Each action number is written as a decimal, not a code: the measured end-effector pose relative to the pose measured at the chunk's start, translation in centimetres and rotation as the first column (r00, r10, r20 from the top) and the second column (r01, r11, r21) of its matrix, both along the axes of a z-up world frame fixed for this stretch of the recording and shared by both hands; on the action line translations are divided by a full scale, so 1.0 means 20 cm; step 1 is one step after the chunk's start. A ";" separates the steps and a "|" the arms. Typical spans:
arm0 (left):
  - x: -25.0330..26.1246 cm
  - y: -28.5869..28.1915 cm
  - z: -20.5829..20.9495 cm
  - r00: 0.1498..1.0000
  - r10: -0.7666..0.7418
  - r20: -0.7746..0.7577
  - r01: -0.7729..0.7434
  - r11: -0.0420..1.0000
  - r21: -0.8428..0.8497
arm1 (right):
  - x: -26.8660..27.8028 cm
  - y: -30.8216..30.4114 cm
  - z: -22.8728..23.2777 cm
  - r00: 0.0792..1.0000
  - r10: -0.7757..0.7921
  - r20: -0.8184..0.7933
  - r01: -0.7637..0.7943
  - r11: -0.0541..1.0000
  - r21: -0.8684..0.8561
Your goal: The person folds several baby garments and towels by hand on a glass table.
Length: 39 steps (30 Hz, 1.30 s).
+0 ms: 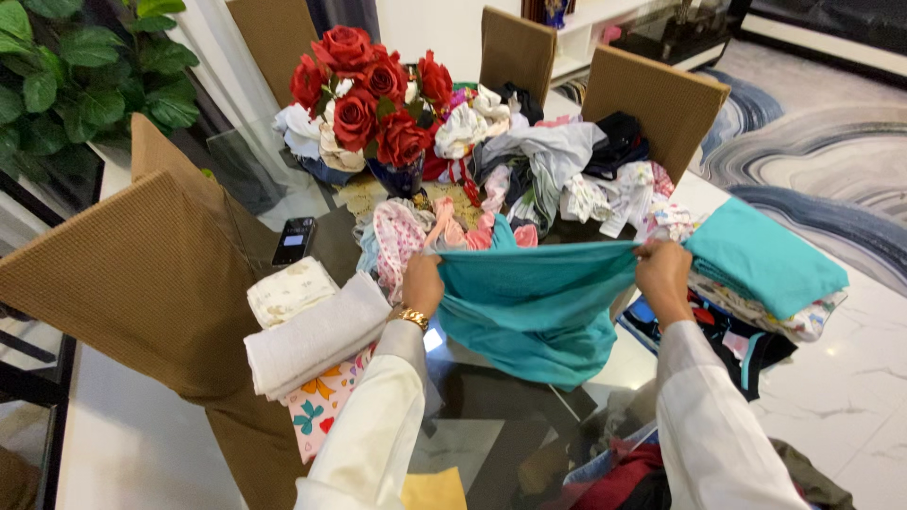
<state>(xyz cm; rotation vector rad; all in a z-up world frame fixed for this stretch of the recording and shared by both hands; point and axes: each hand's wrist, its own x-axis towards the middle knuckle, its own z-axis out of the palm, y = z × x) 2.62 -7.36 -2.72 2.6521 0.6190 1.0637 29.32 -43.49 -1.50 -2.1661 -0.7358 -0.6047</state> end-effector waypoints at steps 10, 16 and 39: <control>0.04 0.00 0.15 0.964 -0.199 0.178 0.265 0.628 -0.732 | -0.15 0.08 0.10 0.891 -0.124 -0.438 0.161 0.986 0.049; -0.02 0.18 0.20 0.862 -0.085 0.499 0.485 -0.148 -0.862 | -0.02 0.00 0.18 0.682 0.168 -0.711 0.261 0.853 0.452; 0.08 0.18 0.62 0.989 0.139 -0.054 -0.147 0.974 -0.172 | 0.27 0.08 0.64 0.994 -0.006 -0.111 -0.024 0.963 -0.267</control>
